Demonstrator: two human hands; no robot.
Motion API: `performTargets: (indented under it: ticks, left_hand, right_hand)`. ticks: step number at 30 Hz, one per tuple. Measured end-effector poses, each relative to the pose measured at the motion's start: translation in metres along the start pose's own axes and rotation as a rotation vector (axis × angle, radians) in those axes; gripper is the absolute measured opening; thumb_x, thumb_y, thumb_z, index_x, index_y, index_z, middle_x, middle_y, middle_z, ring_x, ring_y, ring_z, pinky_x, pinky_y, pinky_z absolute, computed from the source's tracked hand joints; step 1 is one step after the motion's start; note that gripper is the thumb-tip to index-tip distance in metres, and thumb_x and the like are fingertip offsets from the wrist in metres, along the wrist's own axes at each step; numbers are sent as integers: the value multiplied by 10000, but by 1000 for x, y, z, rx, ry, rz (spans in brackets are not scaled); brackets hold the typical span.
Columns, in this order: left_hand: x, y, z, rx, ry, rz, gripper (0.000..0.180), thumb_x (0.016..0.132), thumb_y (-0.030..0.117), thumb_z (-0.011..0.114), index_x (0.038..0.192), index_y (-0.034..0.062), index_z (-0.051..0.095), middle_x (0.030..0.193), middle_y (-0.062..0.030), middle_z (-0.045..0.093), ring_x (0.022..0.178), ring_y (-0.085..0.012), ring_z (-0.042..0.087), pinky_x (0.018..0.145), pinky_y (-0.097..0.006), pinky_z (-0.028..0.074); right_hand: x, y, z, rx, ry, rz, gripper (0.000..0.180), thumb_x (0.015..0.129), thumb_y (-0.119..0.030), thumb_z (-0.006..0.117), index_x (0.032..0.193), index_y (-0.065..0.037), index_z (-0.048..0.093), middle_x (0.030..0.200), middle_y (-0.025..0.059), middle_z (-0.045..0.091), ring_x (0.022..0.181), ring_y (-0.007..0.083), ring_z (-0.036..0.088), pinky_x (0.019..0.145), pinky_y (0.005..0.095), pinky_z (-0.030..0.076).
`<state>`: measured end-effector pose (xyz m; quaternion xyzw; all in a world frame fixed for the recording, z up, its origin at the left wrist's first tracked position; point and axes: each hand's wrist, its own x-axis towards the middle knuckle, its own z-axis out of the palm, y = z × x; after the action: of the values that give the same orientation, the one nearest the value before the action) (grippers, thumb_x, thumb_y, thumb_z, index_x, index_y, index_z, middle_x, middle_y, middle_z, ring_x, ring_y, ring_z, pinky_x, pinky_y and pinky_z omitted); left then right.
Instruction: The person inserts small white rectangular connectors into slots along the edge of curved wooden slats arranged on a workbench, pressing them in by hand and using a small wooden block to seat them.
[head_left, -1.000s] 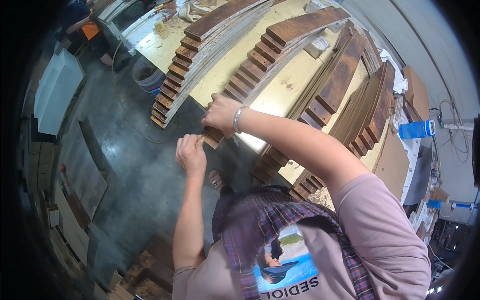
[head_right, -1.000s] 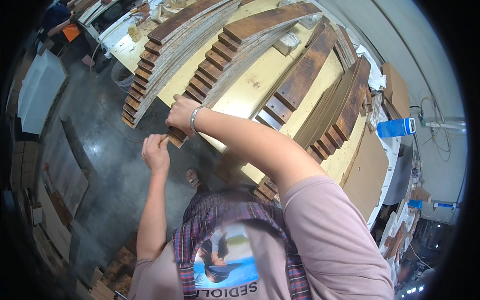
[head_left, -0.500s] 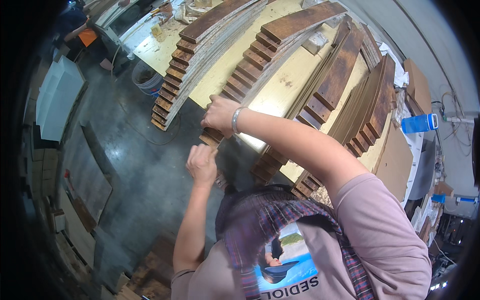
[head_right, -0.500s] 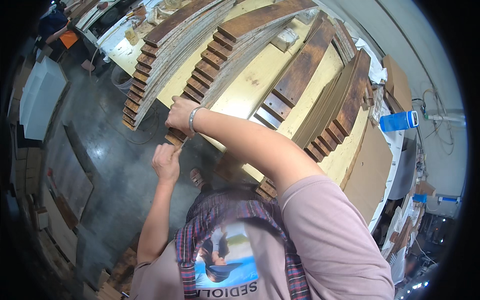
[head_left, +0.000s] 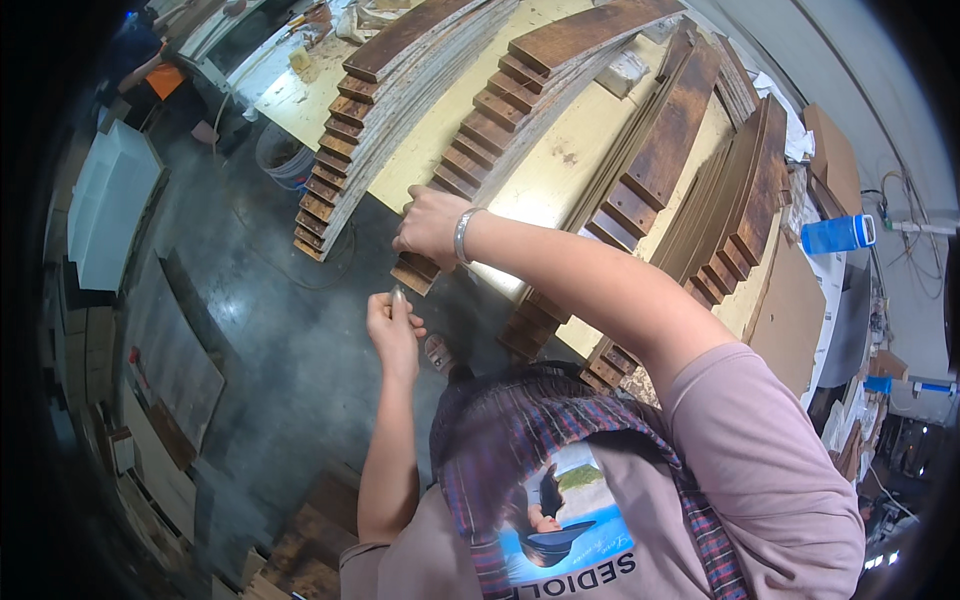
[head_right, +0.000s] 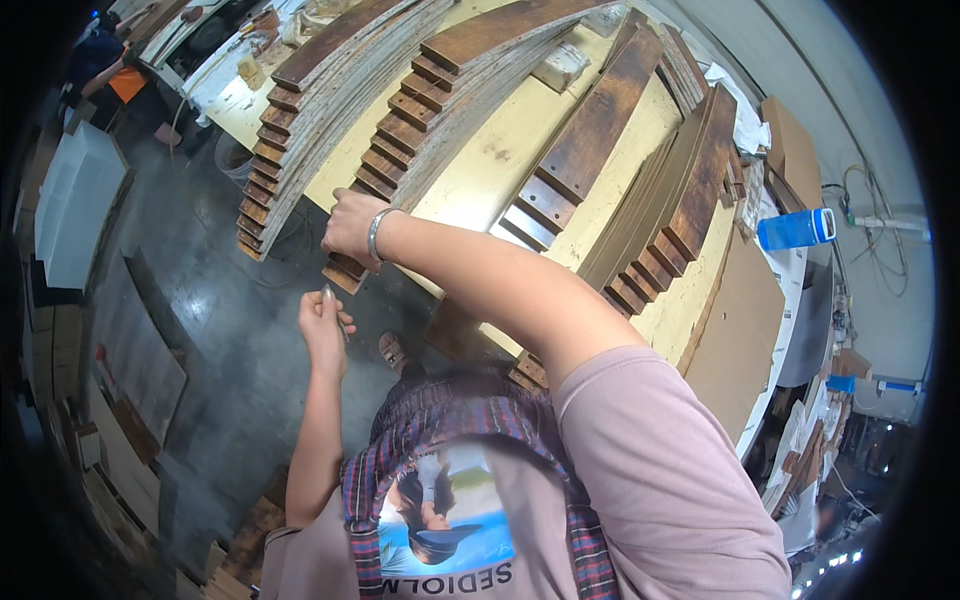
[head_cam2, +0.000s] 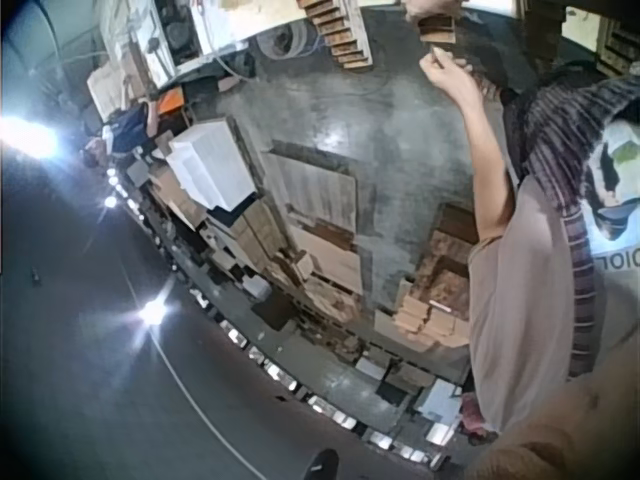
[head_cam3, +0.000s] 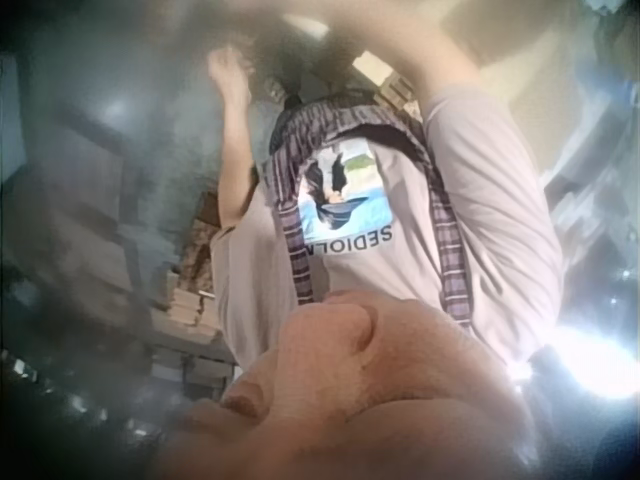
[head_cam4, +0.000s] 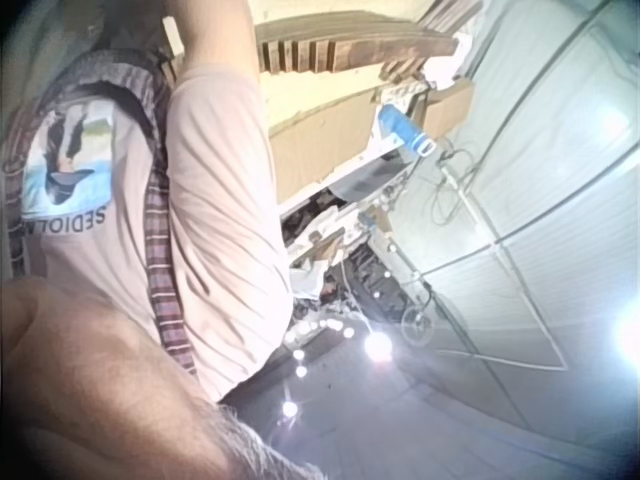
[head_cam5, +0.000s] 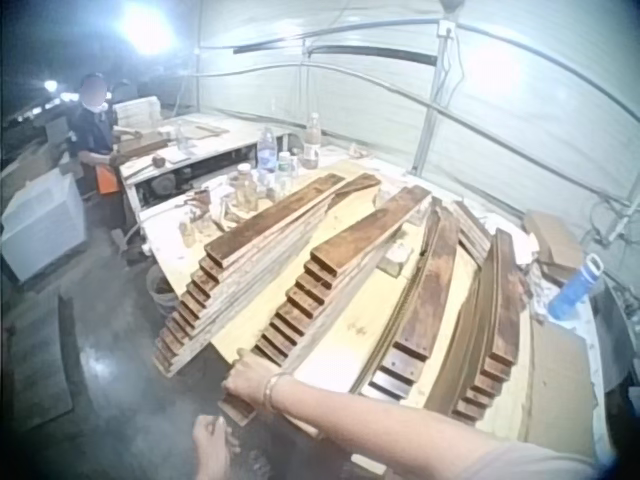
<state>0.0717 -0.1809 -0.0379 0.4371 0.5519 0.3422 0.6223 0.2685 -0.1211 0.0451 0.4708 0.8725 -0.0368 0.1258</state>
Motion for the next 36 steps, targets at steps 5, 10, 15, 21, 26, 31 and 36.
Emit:
performTargets:
  ticks: [5,10,15,21,26,31,36]
  left_hand:
    - [13,19,10,-102,-120,-181,236,937,172,750,921,110,523,764,39,529,548,-39,427,450,-219,356]
    - [21,6,6,-178,-155,-165,224,908,120,772,883,99,550,752,33,549,543,-48,452,475,-221,387]
    - [16,7,0,-168,-139,-147,99,963,117,701,977,62,619,793,18,588,599,-58,497,541,-232,446]
    - [16,-3,-14,288,21,314,99,986,110,638,1058,71,693,840,-27,643,709,-135,596,636,-298,494]
    - [4,26,-13,749,53,606,84,916,104,680,991,88,714,941,-75,679,813,-283,651,727,-417,501]
    - [4,41,-4,862,68,681,58,879,117,713,925,82,706,877,-71,662,847,-301,647,726,-430,496]
    - [17,28,-7,885,92,819,64,827,102,743,866,87,694,827,-79,626,817,-302,629,699,-434,486]
  right_hand:
    - [-4,-1,-3,2,-18,14,383,568,-251,832,937,-241,728,815,-47,722,834,168,699,836,331,425]
    - [-5,-2,-3,8,-3,8,382,573,-254,833,939,-237,726,826,-44,724,840,167,699,838,333,422]
    - [-4,-2,-4,-6,-50,11,402,583,-238,826,972,-237,725,862,-51,730,862,162,696,854,334,413]
    - [-9,-2,-13,-47,66,-66,735,550,-369,904,1227,-203,667,1194,0,669,1200,188,591,1134,441,347]
    - [-39,22,-56,-71,118,-5,1070,449,-493,953,1391,-167,562,1343,49,591,1340,250,496,1250,498,241]
    - [-46,50,-26,-203,137,55,619,544,-363,913,1106,-226,692,1049,-43,686,1087,167,608,929,364,419]
    - [-40,50,-15,-165,289,63,279,689,-205,790,960,-228,730,880,-59,704,951,162,653,859,341,438]
